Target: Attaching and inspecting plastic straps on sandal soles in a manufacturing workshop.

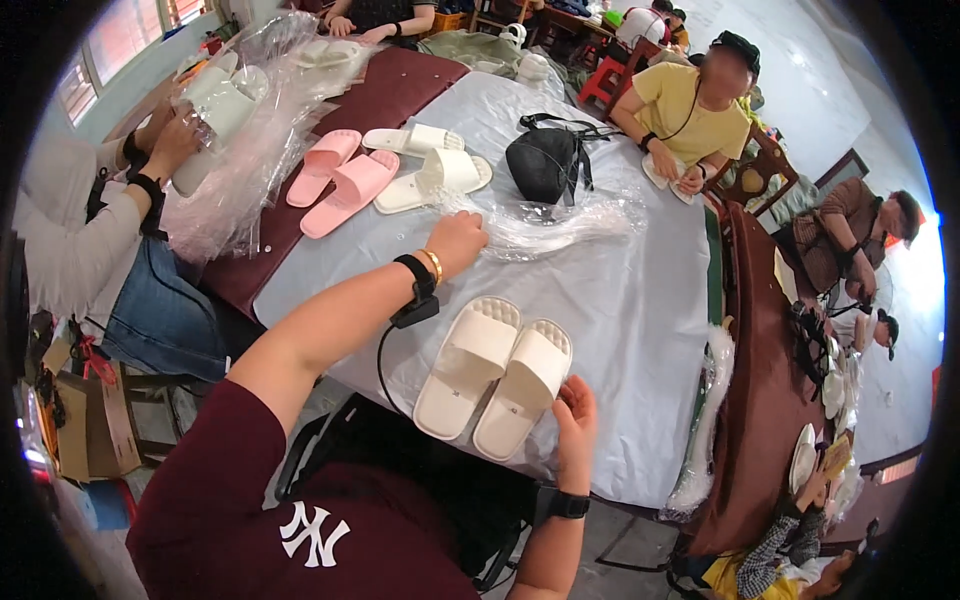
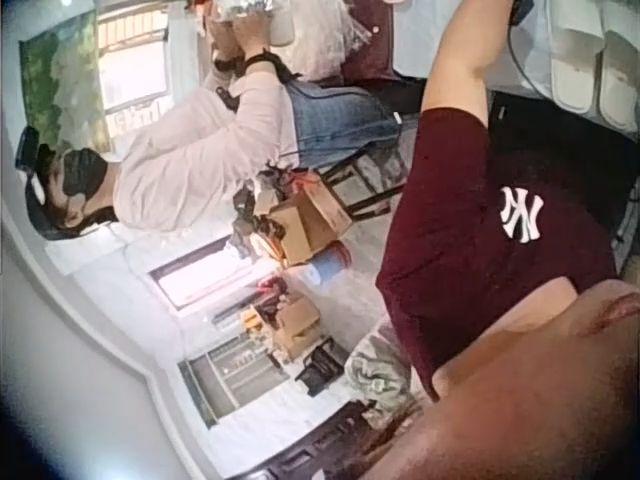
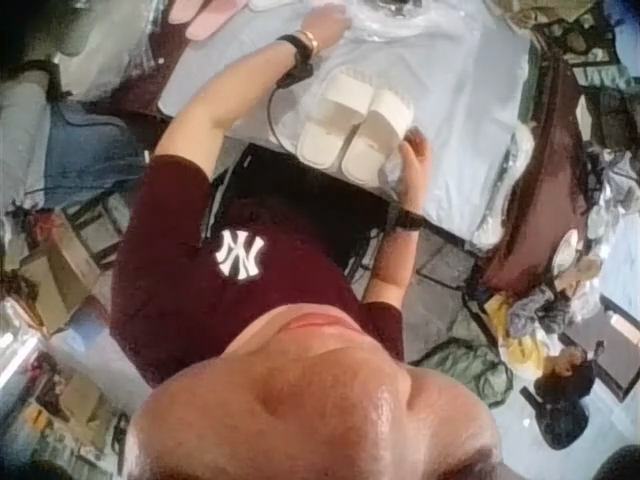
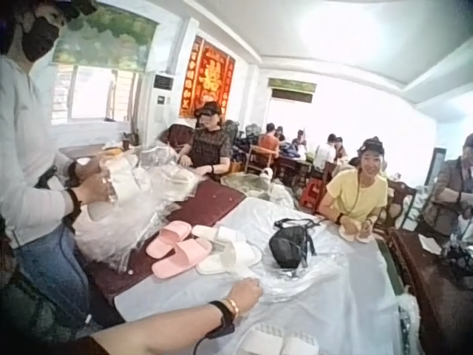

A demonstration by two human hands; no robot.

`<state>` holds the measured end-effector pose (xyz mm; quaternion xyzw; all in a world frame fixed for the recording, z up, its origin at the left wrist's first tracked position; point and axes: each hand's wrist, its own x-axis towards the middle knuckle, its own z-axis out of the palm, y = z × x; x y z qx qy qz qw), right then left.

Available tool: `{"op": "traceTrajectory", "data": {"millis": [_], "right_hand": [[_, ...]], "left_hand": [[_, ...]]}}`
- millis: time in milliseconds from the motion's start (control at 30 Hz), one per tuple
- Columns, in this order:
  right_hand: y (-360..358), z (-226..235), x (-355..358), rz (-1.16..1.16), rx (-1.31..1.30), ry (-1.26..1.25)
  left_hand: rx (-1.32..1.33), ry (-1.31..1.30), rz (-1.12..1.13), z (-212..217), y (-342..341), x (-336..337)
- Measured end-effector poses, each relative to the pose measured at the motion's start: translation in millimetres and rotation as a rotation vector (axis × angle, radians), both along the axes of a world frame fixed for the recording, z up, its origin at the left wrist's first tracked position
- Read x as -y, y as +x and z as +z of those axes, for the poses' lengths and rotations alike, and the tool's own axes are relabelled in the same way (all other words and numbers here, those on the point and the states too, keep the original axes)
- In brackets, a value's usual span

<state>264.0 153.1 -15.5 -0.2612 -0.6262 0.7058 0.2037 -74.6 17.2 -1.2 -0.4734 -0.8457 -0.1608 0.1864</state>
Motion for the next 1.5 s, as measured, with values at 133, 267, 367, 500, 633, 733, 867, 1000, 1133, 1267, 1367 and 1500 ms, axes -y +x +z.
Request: {"op": "traceTrajectory", "data": {"millis": [133,267,367,500,633,733,867,1000,1133,1267,1367,1500], "right_hand": [[0,6,4,-0.003,-0.009,0.016],[0,-4,1,0.014,0.006,0.005],[1,-7,2,-0.014,-0.008,-0.008],[1,-7,1,-0.004,-0.019,0.012],[3,-12,-2,0.003,-0.007,0.025],[3,-12,-3,0.001,-0.017,0.026],[2,-11,-1,-0.008,-0.011,0.036],[0,-9,-1,-0.004,0.023,0.039],[2,6,-4,-0.117,-0.033,-0.035],[7,52,10,-0.310,-0.187,0.285],[10,81,36,-0.240,-0.187,0.526],[-3,84,79,0.126,-0.017,0.710]], "left_hand": [[-0.032,0.004,-0.026,-2,-1,0],[0.106,-0.189,0.058,4,-10,7],[0.228,-0.092,0.007,27,-8,15],[0.349,0.273,0.020,46,-16,21],[0.486,0.535,0.049,82,-29,33],[0.504,0.635,0.073,105,-37,44],[0.284,0.781,0.123,136,-24,61],[0.433,1.155,0.078,174,1,89],[0.491,1.255,-0.009,183,35,105],[0.347,0.842,-0.075,157,88,116],[0.235,0.593,-0.191,127,127,118],[0.193,0.362,-0.508,88,170,119]]}}
